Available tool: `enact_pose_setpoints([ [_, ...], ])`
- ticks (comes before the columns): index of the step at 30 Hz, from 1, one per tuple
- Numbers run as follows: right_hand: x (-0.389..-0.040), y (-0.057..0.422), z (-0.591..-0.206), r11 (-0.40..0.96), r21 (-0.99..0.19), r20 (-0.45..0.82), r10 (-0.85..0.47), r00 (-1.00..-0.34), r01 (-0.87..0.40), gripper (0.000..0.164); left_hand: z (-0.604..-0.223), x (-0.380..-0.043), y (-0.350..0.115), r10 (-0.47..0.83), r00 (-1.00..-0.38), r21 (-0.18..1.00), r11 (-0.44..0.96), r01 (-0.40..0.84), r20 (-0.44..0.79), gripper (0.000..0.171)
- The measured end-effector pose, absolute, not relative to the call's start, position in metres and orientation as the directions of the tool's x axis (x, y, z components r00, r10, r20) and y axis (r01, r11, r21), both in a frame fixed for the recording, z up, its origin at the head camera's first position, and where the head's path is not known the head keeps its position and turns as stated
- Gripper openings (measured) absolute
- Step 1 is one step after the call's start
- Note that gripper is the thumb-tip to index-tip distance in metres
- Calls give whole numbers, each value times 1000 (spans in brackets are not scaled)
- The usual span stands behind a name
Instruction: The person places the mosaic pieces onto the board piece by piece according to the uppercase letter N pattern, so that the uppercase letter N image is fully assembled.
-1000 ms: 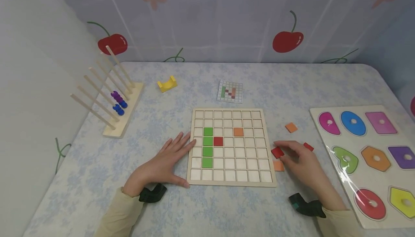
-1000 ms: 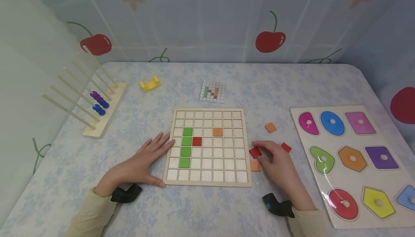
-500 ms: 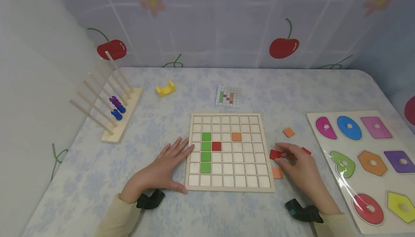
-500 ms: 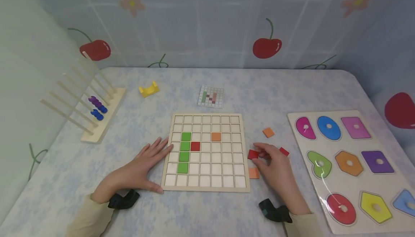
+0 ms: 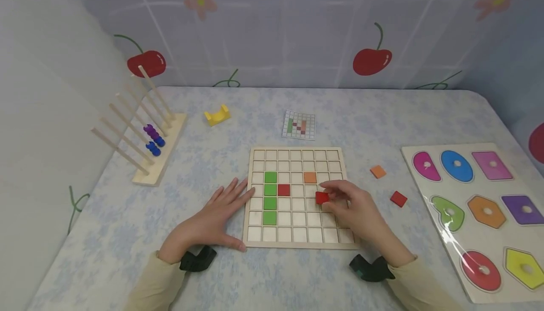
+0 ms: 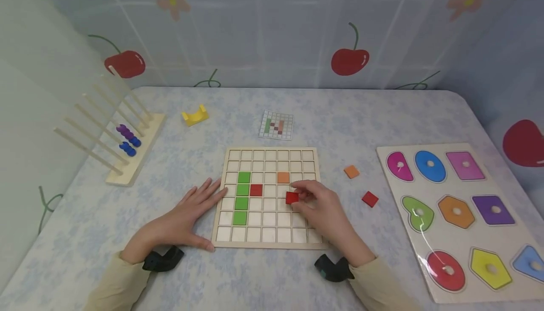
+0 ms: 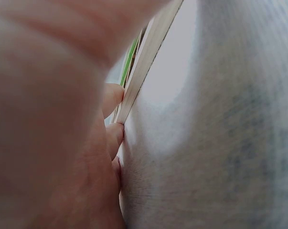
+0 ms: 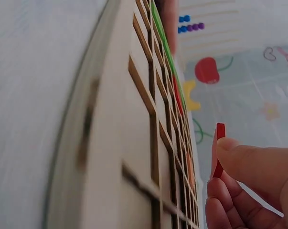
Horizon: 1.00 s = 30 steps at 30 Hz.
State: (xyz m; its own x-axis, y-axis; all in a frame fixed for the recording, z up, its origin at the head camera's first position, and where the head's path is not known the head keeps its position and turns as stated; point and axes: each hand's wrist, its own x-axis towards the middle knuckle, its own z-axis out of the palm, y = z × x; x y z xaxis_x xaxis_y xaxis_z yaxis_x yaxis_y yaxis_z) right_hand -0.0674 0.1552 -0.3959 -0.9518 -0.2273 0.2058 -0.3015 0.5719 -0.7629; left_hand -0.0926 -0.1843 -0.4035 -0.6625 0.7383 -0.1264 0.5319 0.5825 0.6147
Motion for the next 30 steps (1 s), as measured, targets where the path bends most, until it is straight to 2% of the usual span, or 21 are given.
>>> enact_pose_setpoints([
  [3,-73,138,-400,518,-802,169,-284,-944,-299,39,-403,-93,-184,741,-661,619,576,534,-119,114],
  [8,-78,121,-407,543,-783,140,-322,-936,-304,37,-404,-92,-184,749,-654,624,564,541,-109,113],
  [15,-76,114,-407,595,-740,135,-324,-936,-312,37,-403,-92,-184,749,-654,615,567,548,-108,114],
  [30,-77,114,-405,589,-750,136,-307,-942,-300,36,-403,-92,-184,743,-659,617,573,539,-115,113],
])
